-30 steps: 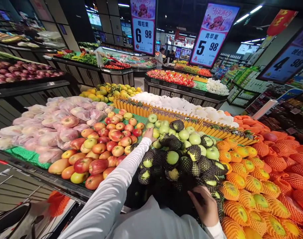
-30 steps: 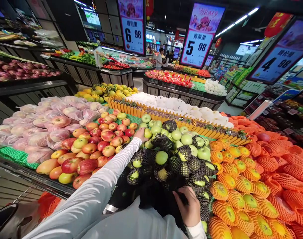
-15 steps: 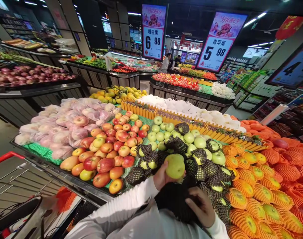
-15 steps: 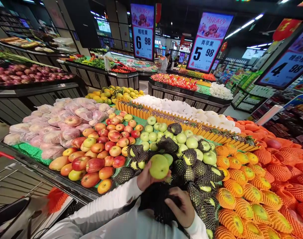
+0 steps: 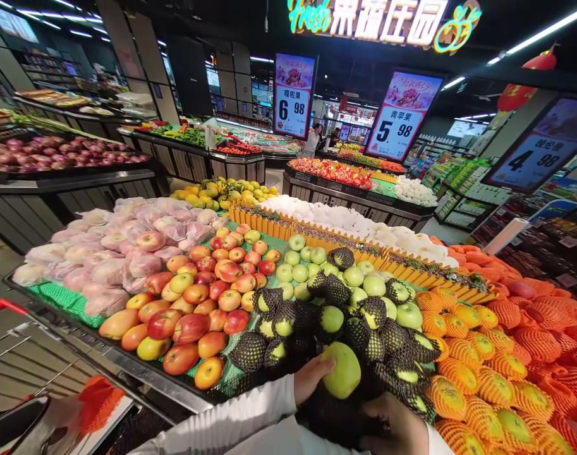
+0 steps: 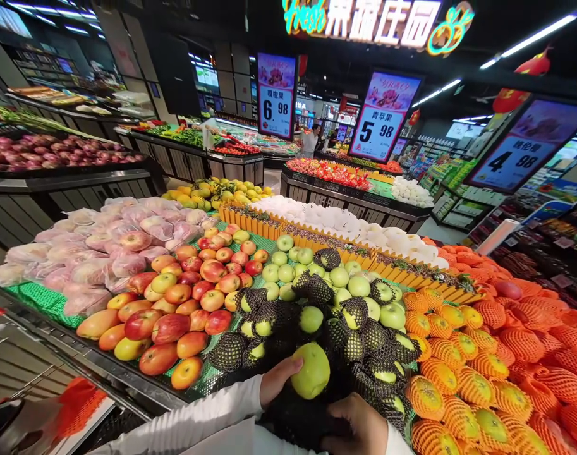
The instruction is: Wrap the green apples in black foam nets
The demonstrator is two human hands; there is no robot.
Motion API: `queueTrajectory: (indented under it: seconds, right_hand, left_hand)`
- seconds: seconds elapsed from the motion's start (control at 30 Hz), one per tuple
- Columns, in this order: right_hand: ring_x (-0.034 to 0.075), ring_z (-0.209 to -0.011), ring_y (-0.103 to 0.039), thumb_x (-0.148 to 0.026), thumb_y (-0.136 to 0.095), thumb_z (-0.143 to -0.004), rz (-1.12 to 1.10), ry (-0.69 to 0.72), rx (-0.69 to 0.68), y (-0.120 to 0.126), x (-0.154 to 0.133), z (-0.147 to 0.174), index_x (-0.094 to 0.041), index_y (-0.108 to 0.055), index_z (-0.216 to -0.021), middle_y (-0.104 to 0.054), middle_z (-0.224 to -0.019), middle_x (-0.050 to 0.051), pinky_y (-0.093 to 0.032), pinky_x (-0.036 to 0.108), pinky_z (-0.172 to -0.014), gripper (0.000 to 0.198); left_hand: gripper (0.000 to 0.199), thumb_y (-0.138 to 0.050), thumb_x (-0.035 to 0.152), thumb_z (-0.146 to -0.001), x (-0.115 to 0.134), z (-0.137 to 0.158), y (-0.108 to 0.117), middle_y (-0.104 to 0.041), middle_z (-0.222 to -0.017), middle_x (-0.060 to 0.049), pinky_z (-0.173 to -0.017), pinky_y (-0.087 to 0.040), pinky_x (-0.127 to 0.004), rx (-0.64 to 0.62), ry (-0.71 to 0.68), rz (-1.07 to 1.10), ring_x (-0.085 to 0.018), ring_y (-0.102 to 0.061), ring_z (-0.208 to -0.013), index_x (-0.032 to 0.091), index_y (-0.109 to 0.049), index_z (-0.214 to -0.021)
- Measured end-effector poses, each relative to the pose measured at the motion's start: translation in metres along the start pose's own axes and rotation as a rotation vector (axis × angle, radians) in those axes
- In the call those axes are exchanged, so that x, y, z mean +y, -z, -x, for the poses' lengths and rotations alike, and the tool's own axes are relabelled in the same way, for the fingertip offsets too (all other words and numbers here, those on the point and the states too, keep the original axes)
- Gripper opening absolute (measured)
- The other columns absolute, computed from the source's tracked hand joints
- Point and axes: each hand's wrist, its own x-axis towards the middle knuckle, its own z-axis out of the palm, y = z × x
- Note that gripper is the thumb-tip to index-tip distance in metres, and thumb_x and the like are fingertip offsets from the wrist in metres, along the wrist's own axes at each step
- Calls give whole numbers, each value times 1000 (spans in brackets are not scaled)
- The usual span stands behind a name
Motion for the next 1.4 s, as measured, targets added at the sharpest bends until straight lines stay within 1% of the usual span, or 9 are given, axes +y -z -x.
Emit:
queueTrajectory:
  seconds: [0.2, 0.37, 0.53, 0.7, 0.8, 0.97, 1.1, 1.23, 1.4]
  right_hand:
    - [21, -90, -72, -35, -74, -81, -134, 104, 221, -2, -17, -21, -30, -71, -100, -75, -97, 3, -59, 29, -82, 20]
    - [23, -91, -71, -49, -74, -77, -205, 6, 405, -20, -17, -26, -25, -70, -91, -74, -95, 7, -59, 34, -84, 28]
    - [23, -83, -71, -43, -78, -74, -227, 22, 427, -22, -17, -38, -22, -71, -86, -74, -87, 6, -59, 33, -79, 25]
    - [19, -67, -64, -45, -65, -85, -278, -41, 312, -27, -26, -54, -20, -68, -74, -67, -70, 4, -53, 27, -61, 27]
    - [23, -83, -67, -56, -58, -86, -337, 5, 290, -33, -24, -52, -21, -70, -92, -71, -87, 7, -55, 31, -73, 38]
    - [33, -115, -60, -73, -72, -63, -433, 53, 96, -49, -17, -41, -22, -50, -132, -62, -125, 13, -49, 43, -99, 89]
    - [32, -111, -64, -54, -84, -61, -419, -13, 83, -62, -6, -33, -23, -48, -129, -66, -119, 12, -51, 41, -97, 83]
    - [32, -112, -64, -38, -90, -56, -339, -20, 190, -69, 9, -26, -22, -48, -128, -65, -122, 13, -53, 41, -96, 85]
    - [36, -116, -63, -51, -85, -60, -479, -108, 131, -82, 22, -17, -21, -50, -131, -65, -126, 16, -51, 49, -98, 85]
  left_hand:
    - [60, -70, 64, -70, 13, -1, -4, -68, -108, -6, -104, -39, -39, -94, 3, -297, -29, -57, -111, 20, -66, -111]
    - [52, -66, 61, -73, 15, 3, -12, -71, -104, -9, -103, -41, -40, -268, 29, 54, -27, -62, -106, 16, -71, -99]
    - [53, -71, 57, -71, 16, 10, -11, -73, -103, -10, -104, -41, -45, -278, 98, 210, -29, -65, -105, 16, -70, -104]
    - [75, -93, 45, -43, 15, 13, -7, -72, -104, -9, -105, -39, -51, -450, 97, 51, -33, -64, -107, 16, -69, -107]
    - [59, -89, 48, -49, 8, 13, -4, -74, -95, -9, -102, -42, -50, -313, 157, 89, -31, -67, -97, 14, -72, -95]
    - [61, -72, 67, -62, 0, 10, -2, -74, -95, -12, -101, -43, -43, -125, 237, 175, -28, -67, -96, 13, -72, -90]
    - [65, -61, 75, -69, 15, 14, -3, -72, -91, -10, -88, -47, -40, -10, 166, -390, -28, -66, -90, 15, -71, -92]
    - [66, -59, 74, -73, 46, 28, -13, -64, -67, -3, -67, -42, -33, 243, -24, -1040, -24, -60, -66, 21, -65, -111]
    - [31, -59, 51, -84, 68, 28, -21, -49, -52, 5, -59, -34, -27, 302, -251, -1107, -15, -48, -51, 24, -68, -95]
